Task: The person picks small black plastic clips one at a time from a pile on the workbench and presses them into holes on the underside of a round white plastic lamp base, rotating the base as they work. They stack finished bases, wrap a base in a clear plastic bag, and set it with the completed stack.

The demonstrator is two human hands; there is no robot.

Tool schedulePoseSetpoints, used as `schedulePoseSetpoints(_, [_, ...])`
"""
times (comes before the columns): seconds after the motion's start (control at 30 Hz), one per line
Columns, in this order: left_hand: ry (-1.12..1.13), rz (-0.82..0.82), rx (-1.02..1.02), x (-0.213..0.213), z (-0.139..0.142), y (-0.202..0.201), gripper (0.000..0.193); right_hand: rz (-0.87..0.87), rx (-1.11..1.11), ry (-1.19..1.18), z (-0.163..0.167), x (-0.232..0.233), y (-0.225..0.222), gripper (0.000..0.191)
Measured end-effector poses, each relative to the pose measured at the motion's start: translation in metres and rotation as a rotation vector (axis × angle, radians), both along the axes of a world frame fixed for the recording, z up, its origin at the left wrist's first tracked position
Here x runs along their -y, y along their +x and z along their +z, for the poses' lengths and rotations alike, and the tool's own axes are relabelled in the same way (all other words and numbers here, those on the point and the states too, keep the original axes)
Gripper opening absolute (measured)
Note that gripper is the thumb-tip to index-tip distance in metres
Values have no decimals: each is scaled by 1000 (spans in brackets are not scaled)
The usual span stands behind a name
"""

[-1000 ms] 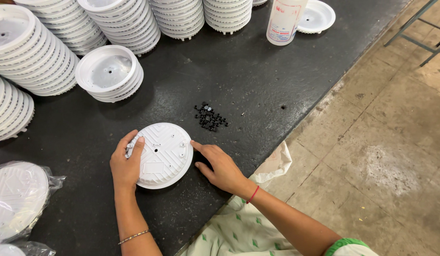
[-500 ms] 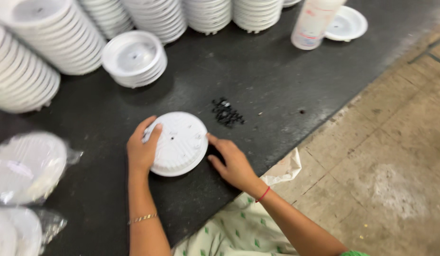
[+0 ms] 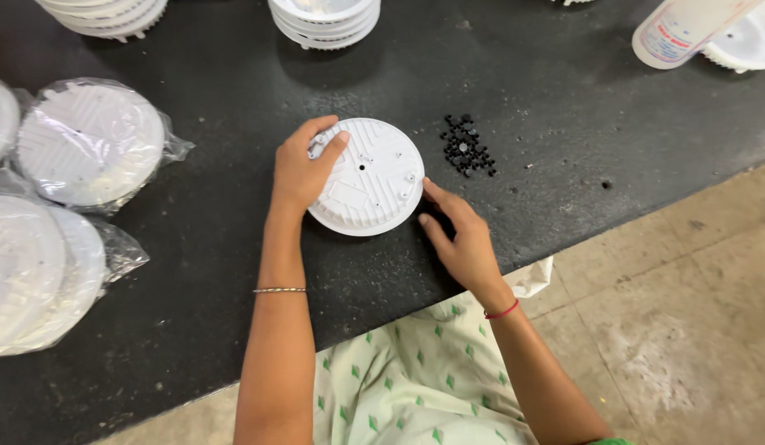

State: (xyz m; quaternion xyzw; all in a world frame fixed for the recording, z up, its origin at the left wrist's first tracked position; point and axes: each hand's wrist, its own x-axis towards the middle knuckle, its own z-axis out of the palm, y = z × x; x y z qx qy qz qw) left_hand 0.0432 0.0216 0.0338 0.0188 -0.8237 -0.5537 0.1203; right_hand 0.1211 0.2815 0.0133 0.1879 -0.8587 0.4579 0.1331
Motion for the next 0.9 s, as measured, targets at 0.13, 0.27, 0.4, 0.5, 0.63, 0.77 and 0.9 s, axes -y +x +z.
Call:
schedulePoseSetpoints(0.13, [-2,-1,28,0,1,1,43,-229,-56,-11,4,-32,-19,30])
schedulePoseSetpoints(0.27, [-20,9,47,-1,2,1,44,-419,-56,121,8,-65,-42,16])
schedulePoseSetpoints(0.4, [-38,13,37,-1,2,1,44,-403,-70,180,6,-69,-50,13])
schedulePoseSetpoints(0.5, [-52,36,79,-2,1,1,44,-414,-31,184,8,-64,-51,12])
schedulePoseSetpoints(0.63, [-50,29,58,-1,-1,0,44,-372,-14,184,13,-62,-45,11])
schedulePoseSetpoints(0.77, [-68,18,14,0,-5,-1,44,-338,15,212,16,-65,-36,12])
schedulePoseSetpoints(0.9, [-58,16,18,1,-8,-1,44,-331,-15,123,17,-66,-33,13])
